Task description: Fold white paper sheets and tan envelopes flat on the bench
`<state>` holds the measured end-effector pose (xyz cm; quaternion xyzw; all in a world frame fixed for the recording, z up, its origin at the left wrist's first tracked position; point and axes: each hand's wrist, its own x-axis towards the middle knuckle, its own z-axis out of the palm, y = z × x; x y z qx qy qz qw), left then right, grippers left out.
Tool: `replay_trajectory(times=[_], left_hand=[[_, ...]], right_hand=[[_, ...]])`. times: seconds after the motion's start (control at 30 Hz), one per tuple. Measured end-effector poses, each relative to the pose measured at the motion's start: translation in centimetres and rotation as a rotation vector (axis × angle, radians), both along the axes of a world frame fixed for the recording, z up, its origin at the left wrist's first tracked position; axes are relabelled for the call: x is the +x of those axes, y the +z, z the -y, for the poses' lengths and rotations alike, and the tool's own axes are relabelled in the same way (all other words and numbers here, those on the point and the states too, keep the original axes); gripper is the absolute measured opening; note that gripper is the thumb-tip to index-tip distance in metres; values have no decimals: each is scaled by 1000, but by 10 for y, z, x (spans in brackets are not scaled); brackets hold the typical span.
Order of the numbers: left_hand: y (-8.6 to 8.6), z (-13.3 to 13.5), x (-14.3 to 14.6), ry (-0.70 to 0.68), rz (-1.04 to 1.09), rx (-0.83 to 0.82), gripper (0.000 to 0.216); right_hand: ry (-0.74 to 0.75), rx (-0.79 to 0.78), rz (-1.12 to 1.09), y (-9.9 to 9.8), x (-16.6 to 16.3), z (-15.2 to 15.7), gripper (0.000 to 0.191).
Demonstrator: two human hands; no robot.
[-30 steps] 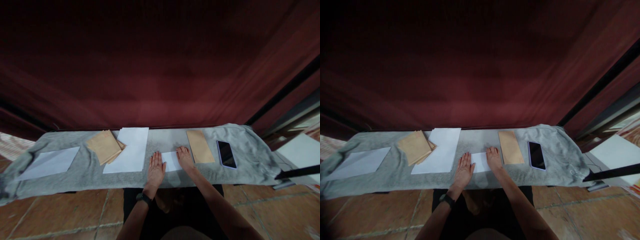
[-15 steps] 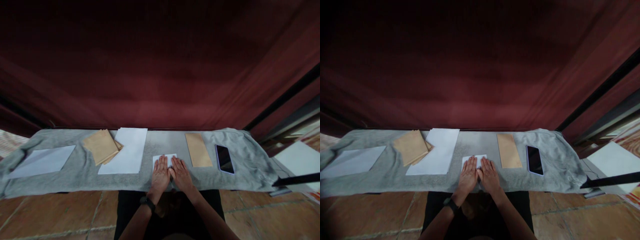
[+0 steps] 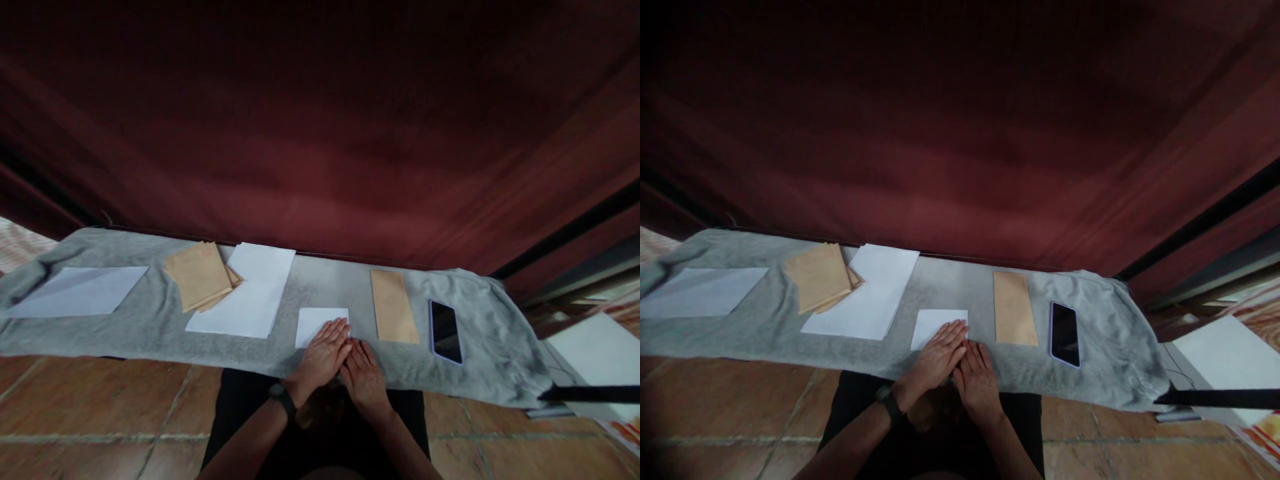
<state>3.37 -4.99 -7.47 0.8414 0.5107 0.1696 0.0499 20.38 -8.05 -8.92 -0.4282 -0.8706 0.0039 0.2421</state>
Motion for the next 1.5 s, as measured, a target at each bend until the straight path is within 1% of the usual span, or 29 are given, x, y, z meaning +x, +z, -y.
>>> replay_trajectory(times=[0.2, 0.43, 0.53, 0.6, 0.67, 0.73, 0.8, 0.87, 0.93, 1.03, 1.17, 1.23, 1.3, 1.4, 1.5], left_hand=[[-3, -22, -6, -16, -34, -8, 53], [-11, -39, 0, 59, -40, -18, 55], [-12, -42, 3, 100, -48, -26, 55], [-10, -36, 4, 112, -50, -31, 55], [-8, -23, 6, 80, -47, -21, 53], [-7, -7, 8, 12, -47, -2, 51], [-6, 7, 7, -6, -49, 4, 51], [-6, 14, 6, -6, -52, -5, 52], [-6, 14, 5, -9, -53, -13, 53], [-6, 4, 4, 7, -47, -21, 54], [-8, -12, 2, 43, -54, -37, 55], [-9, -14, -1, 62, -63, -34, 56], [-10, -10, -5, 106, -67, -28, 56], [-12, 6, -13, 175, -74, -7, 55], [-10, 25, -20, 138, -92, 37, 52]], right_hand=[[-37, -27, -8, -1, 2, 3, 41], [-42, -35, 22, 2, 4, 6, 43], [-52, -26, 17, 2, 5, 8, 43], [-61, -25, 5, 2, 4, 9, 42], [-71, -23, -14, 0, 4, 11, 40], [-77, -24, -30, 0, 4, 13, 38], [-73, -29, -26, 0, 4, 14, 38], [-70, -38, -7, 1, 5, 14, 38], [-71, -47, 9, 3, 6, 13, 39], [-74, -50, 4, 2, 6, 12, 39], [-86, -17, -22, -3, 4, 12, 41], [-94, -8, -28, -6, 3, 13, 42], [-95, -6, -19, -7, 4, 14, 43], [-72, -8, 3, -6, 7, 13, 44], [-41, -21, -12, -2, 8, 8, 45]])
